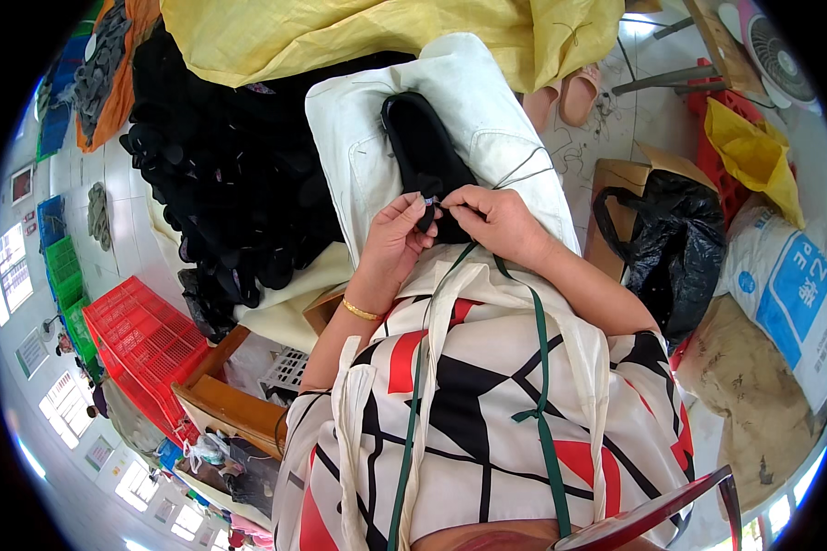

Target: The person sits at a workstation in a factory and sews black shoe components by hand using a needle and thread. They repeatedly pick up a shoe part, stitch it, and place it down, working on a pile of similar items.

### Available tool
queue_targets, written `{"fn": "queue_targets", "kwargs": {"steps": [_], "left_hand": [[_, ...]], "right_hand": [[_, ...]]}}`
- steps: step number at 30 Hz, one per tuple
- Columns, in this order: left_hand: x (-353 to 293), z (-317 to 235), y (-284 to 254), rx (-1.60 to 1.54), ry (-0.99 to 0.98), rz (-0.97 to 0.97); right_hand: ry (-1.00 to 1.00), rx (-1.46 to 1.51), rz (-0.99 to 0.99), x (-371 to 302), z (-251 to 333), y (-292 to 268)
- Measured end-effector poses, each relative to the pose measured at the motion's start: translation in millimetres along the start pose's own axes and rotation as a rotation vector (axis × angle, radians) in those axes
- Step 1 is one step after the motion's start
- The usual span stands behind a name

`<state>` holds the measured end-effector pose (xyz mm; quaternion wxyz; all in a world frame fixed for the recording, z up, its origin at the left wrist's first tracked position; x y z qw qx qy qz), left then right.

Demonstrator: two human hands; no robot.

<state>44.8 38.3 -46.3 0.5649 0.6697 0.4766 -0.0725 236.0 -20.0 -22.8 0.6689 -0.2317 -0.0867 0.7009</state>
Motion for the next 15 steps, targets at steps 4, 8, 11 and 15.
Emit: {"fn": "queue_targets", "kwargs": {"steps": [4,8,11,15], "left_hand": [[-1,0,1,0.006,0.013,-0.003],[-4,0,4,0.007,0.033,-0.020],[-6,1,4,-0.009,0.055,-0.051],[-10,1,12,0.102,0.088,-0.117]], "right_hand": [[-0.005,-0.008,0.002,1,-2,2],[0.002,-0.015,0.020,2,-1,0],[0.042,0.040,0.065,1,3,-3],[0.189,0.212,0.202,0,4,-7]]}}
Point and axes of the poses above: each hand's wrist, its own x-axis towards the middle knuckle, its own y-axis out of the palm, z = x × y, the point moved 1 cm from there along x, towards the middle knuckle, and after that the axes turned 14 degrees about -x, right-handed, at the moved point
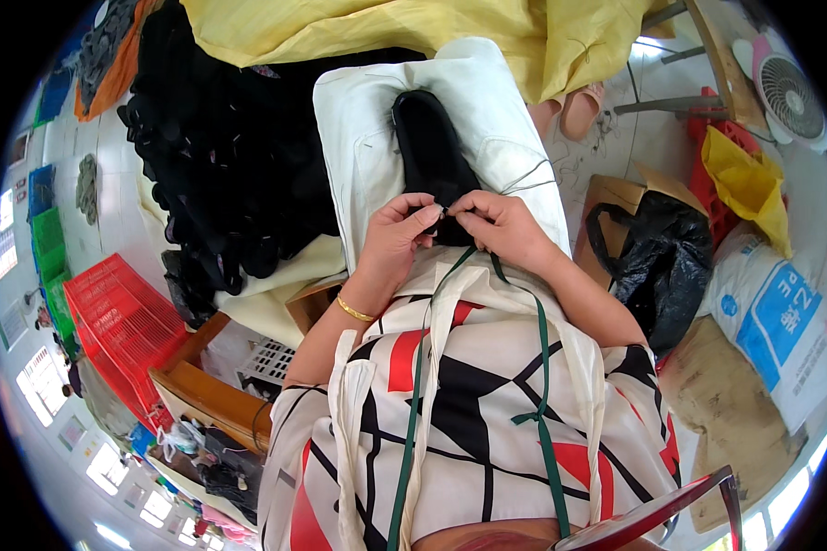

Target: The person sits at a workstation in a factory and sews black shoe components by hand using a needle and thread. They repeatedly pick up a shoe part, stitch it, and place it down, working on a pile of similar items.

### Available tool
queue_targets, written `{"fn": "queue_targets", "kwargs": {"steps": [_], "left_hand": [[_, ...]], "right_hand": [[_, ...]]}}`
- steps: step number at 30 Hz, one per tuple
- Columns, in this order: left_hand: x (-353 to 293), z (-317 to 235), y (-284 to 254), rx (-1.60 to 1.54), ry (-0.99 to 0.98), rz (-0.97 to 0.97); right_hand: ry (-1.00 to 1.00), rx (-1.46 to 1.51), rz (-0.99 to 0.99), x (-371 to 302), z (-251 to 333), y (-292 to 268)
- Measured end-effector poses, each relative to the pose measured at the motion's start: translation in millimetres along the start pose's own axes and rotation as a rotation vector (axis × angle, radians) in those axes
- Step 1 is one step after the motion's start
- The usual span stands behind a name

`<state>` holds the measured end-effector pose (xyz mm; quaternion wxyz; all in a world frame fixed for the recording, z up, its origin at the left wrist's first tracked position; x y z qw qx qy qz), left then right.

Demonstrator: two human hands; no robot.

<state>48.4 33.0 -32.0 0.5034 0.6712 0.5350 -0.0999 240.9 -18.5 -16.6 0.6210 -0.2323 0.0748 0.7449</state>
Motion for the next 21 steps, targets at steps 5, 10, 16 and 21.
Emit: {"fn": "queue_targets", "kwargs": {"steps": [5,10,16,21], "left_hand": [[-2.3,-2.5,5.5,0.110,0.008,-0.001],[0.7,-2.5,5.2,0.130,-0.002,0.006],[0.9,-0.6,2.2,0.123,-0.001,0.032],[2.4,1.5,-1.0,0.068,-0.009,0.059]], "right_hand": [[0.075,0.068,0.051,2.4,-1.7,0.0],[0.137,0.014,0.028,3.8,2.0,4.6],[0.189,-0.001,0.033,6.0,0.0,5.6],[0.063,-0.054,0.069,5.5,-2.3,0.5]]}}
Point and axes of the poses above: each hand's wrist, its own x-axis towards the middle knuckle, its own y-axis out of the palm, z = x × y, the point moved 1 cm from there along x, towards the middle knuckle, and after that the axes turned 14 degrees about -x, right-handed, at the moved point
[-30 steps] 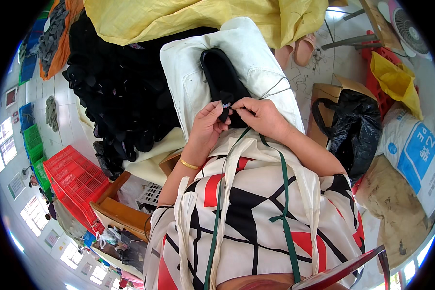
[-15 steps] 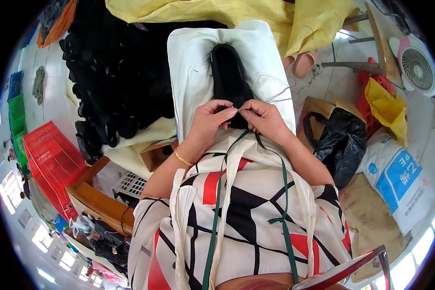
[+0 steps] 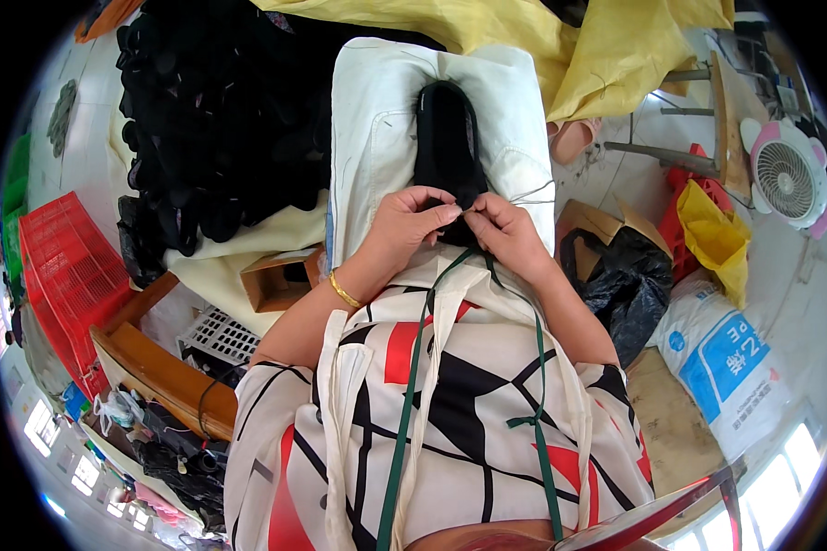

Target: The person sits at a workstation in a factory and sews black shoe components by hand using a needle and thread. They repeatedly pick up a shoe part, stitch it, and place it down, working on a pile of similar items.

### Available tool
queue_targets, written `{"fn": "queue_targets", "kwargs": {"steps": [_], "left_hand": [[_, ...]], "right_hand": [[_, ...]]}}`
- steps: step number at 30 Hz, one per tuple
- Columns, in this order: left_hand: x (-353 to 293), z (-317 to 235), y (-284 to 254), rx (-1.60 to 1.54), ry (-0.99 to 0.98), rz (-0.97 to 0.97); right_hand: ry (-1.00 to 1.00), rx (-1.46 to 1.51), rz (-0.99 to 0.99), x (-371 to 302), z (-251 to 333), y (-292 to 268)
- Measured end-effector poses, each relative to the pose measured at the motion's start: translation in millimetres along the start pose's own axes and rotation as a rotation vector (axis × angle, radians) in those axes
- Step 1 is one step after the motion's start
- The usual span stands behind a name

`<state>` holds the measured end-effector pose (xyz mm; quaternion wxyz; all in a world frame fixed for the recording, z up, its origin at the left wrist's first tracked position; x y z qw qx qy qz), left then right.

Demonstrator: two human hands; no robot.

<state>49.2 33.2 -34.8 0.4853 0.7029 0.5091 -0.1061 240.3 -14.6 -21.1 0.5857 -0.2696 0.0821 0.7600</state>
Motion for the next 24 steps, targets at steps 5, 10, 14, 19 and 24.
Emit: {"fn": "queue_targets", "kwargs": {"steps": [5,10,14,19,24], "left_hand": [[1,1,-3,-0.022,-0.002,0.007],[0,-2,-1,-0.040,-0.017,0.000],[1,-1,-3,-0.060,-0.026,0.000],[1,-2,-3,-0.027,-0.036,-0.005],[-1,-1,2,0.064,-0.029,0.023]], "right_hand": [[-0.105,-0.001,0.020,1,-4,-2],[-0.038,0.055,0.063,1,-5,-3],[-0.032,0.030,0.073,1,-3,-4],[0.101,0.084,0.074,0,4,-4],[0.015,0.108,-0.063,6,13,10]]}}
Point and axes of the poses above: each hand's wrist, its own x-axis towards the middle knuckle, its own y-axis out of the palm, z = x × y, the point moved 1 cm from there along x, towards the middle knuckle, and after that the axes turned 14 degrees about -x, right-handed, at the moved point
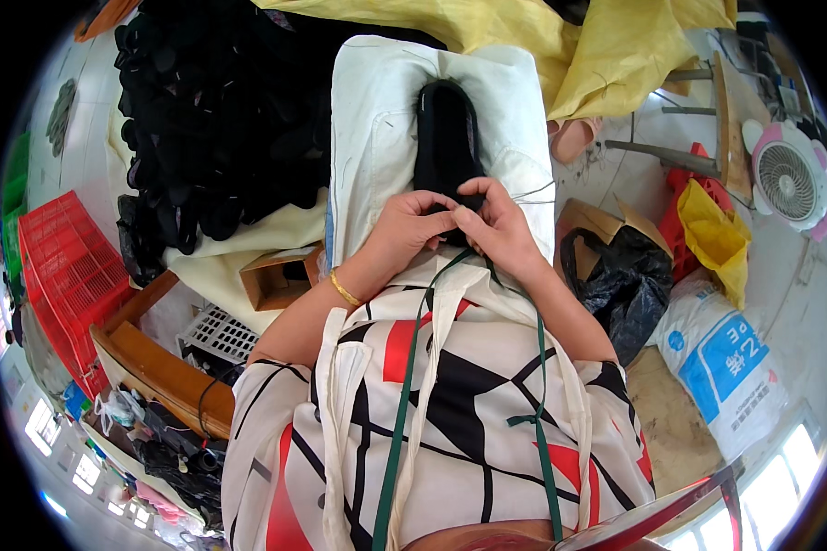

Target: The person sits at a workstation in a factory and sews black shoe components by hand using a needle and thread. They repeatedly pick up a shoe part, stitch it, and place it down, working on a pile of similar items.

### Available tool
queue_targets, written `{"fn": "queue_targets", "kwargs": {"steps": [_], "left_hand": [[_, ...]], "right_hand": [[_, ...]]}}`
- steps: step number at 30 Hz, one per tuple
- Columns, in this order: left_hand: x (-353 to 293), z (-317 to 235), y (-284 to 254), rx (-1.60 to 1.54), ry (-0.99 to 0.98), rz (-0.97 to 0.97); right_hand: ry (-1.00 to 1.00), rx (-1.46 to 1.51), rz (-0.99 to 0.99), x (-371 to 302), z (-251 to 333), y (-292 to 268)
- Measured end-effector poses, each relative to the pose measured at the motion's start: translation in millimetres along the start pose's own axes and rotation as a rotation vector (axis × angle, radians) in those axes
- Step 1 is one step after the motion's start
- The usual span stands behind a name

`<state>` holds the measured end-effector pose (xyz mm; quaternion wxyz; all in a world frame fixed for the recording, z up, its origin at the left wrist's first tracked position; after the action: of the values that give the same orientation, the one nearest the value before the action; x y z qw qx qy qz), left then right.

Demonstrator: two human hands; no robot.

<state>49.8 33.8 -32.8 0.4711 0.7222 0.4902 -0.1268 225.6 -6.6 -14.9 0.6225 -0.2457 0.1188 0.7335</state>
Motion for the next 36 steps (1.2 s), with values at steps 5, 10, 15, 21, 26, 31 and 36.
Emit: {"fn": "queue_targets", "kwargs": {"steps": [5,10,15,21,26,31,36], "left_hand": [[-1,-2,1,0.185,0.007,-0.001],[-2,0,4,0.501,0.286,0.036],[-5,-4,9,0.724,0.447,0.075],[-9,-1,11,0.704,0.398,0.065],[-19,-5,14,0.851,0.471,0.137],[-17,4,9,0.877,0.511,0.140],[-14,8,5,0.820,0.482,0.118]], "right_hand": [[0.132,-0.060,0.089,3,18,-7],[-0.485,-0.756,-0.300,-2,34,-20],[-0.798,-0.849,-0.346,5,31,-6],[-0.110,0.298,0.017,-5,34,-17],[-0.168,0.506,-0.231,-26,38,-82],[-0.398,0.891,-0.610,-58,39,-202],[-0.660,0.680,-1.069,-92,47,-268]]}}
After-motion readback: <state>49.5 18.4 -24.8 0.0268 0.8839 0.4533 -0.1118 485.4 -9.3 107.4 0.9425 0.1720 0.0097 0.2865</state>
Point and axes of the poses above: each hand's wrist, its own x-axis towards the middle knuckle, its own y-axis out of the palm, z = x × y, the point moved 1 cm from there along x, towards the middle knuckle, and after that the axes turned 14 degrees about -x, right-handed, at the moved point
